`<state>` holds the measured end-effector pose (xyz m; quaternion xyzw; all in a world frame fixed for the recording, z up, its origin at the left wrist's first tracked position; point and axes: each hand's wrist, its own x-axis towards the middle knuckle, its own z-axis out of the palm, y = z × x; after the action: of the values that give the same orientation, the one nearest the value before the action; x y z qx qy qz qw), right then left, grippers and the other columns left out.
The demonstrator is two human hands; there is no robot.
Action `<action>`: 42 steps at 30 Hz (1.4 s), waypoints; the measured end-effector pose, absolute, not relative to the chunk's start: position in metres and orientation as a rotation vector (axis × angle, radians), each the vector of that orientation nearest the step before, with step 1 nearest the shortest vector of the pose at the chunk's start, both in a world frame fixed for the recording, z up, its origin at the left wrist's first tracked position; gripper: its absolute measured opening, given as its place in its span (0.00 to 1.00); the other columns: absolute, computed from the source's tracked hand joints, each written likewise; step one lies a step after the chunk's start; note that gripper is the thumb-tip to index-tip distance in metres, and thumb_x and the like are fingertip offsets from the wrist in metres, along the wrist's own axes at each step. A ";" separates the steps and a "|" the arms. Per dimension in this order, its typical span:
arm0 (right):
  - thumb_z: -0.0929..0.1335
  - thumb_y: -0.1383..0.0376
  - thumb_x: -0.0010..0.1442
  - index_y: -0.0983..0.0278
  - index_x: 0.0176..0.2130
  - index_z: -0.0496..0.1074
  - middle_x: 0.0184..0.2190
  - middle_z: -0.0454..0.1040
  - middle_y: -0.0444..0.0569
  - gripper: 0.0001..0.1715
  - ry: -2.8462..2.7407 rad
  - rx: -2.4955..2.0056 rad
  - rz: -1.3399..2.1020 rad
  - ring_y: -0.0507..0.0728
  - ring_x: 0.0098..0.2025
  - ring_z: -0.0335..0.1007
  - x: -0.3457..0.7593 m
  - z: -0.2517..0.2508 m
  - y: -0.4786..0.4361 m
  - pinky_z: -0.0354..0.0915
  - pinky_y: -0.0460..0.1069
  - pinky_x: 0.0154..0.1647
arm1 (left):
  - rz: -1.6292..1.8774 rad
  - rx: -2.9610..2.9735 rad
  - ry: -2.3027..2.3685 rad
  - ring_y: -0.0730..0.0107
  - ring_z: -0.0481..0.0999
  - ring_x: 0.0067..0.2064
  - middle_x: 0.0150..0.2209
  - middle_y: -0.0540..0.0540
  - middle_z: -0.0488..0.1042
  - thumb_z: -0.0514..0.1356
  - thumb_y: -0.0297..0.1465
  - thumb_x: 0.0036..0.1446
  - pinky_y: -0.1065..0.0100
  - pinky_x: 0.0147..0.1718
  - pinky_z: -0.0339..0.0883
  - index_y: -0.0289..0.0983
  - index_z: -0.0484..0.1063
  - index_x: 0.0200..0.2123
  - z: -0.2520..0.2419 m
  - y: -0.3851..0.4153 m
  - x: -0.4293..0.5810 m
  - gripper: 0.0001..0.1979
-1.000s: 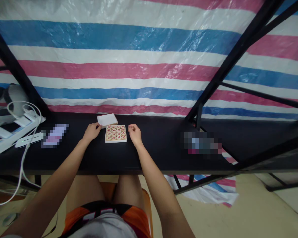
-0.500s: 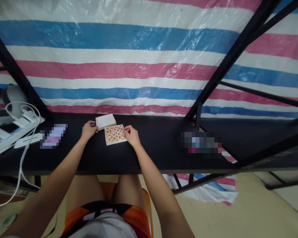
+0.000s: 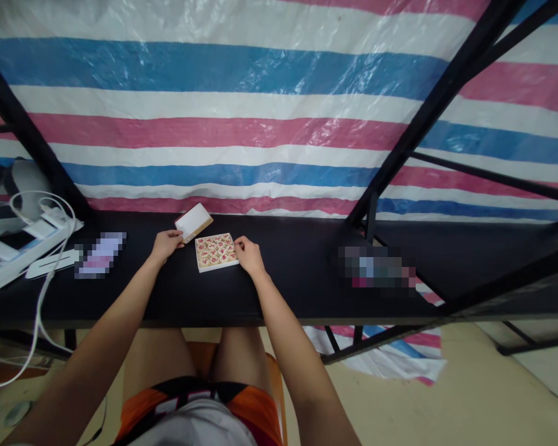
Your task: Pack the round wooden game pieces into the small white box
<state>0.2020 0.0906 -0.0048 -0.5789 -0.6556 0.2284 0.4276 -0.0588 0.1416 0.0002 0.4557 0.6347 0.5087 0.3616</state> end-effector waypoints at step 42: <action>0.62 0.52 0.60 0.63 0.38 0.74 0.33 0.77 0.47 0.20 -1.577 -1.249 0.579 0.55 0.35 0.71 0.194 0.009 0.079 0.64 0.48 0.40 | 1.611 1.266 1.182 0.67 0.75 0.36 0.42 0.41 0.77 0.66 0.42 0.45 0.71 0.31 0.70 0.31 0.75 0.45 0.018 0.126 -0.041 0.26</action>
<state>0.1939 0.0793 0.0087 -0.5164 -0.6524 0.2395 0.5004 -0.0405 0.1256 0.0176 0.4955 0.4624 0.6305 0.3783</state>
